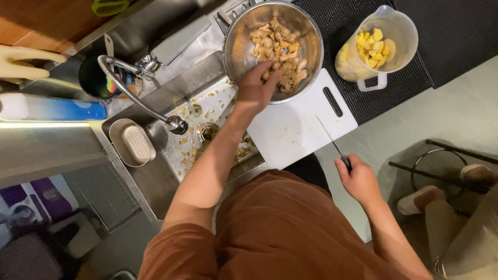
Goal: The person peels ginger pieces using a knife over a kitchen sink, then places the peeled ginger on a cutting board and cuts it into smaller pieces. The person repeats this process with multiple ginger pieces.
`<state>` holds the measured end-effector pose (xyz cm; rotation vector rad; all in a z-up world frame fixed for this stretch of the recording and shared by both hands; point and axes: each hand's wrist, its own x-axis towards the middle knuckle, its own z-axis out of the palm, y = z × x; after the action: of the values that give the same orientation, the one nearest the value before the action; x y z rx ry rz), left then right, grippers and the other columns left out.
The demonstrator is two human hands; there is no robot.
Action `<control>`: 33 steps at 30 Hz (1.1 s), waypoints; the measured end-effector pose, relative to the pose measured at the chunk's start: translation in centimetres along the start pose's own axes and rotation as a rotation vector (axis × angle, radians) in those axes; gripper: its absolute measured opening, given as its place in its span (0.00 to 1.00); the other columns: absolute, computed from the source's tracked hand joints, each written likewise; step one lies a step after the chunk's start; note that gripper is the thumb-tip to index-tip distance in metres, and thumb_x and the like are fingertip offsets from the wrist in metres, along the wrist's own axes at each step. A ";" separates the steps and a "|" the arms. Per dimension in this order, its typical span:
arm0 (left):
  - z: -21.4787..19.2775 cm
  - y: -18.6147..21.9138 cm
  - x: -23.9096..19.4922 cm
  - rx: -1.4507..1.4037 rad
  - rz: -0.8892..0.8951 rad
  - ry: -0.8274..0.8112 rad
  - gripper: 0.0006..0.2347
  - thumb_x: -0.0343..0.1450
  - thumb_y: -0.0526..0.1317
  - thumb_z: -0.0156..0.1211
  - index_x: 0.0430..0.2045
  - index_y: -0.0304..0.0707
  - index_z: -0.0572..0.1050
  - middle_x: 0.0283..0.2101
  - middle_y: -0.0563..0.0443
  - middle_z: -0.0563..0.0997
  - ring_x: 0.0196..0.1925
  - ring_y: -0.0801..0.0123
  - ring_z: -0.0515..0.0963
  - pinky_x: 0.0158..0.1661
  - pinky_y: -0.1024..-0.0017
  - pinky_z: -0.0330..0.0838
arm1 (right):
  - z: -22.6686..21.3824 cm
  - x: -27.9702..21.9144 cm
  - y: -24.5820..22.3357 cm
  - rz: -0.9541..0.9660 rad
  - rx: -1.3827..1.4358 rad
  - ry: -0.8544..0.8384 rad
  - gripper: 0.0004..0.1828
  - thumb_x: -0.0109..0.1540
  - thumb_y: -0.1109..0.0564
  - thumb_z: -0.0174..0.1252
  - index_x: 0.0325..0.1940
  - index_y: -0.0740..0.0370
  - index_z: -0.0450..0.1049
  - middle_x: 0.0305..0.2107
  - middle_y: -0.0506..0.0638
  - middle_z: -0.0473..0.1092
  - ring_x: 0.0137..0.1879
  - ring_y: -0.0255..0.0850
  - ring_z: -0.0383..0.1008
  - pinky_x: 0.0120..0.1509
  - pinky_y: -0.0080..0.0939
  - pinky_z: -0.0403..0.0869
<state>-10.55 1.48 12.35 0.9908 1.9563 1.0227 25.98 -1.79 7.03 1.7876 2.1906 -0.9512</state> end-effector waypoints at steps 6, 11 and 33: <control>3.9 -1.4 -8.0 -0.430 -0.230 -0.222 0.20 0.72 0.40 0.61 0.56 0.24 0.73 0.50 0.30 0.80 0.40 0.55 0.86 0.40 0.67 0.86 | 1.0 0.8 2.0 0.019 0.060 0.021 0.19 0.71 0.43 0.54 0.53 0.61 0.76 0.31 0.71 0.76 0.47 0.70 0.77 0.49 0.68 0.74; 9.3 -6.6 -9.5 -0.479 -0.296 -0.277 0.20 0.71 0.33 0.62 0.56 0.16 0.70 0.53 0.21 0.75 0.42 0.47 0.85 0.37 0.66 0.86 | 0.4 -0.7 0.8 0.049 0.052 0.000 0.20 0.73 0.42 0.50 0.53 0.60 0.74 0.31 0.71 0.75 0.47 0.71 0.76 0.49 0.70 0.73; 13.1 -11.2 -7.7 0.146 0.032 -0.124 0.15 0.68 0.44 0.70 0.45 0.36 0.81 0.37 0.41 0.84 0.46 0.50 0.85 0.46 0.60 0.82 | 3.6 -2.9 -2.0 -0.010 -0.077 -0.132 0.23 0.73 0.43 0.43 0.54 0.66 0.69 0.34 0.73 0.76 0.48 0.71 0.78 0.53 0.69 0.76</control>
<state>0.55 -5.25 -1.36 1.1407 1.9390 0.8247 23.96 -6.39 6.42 1.6333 2.1273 -0.9444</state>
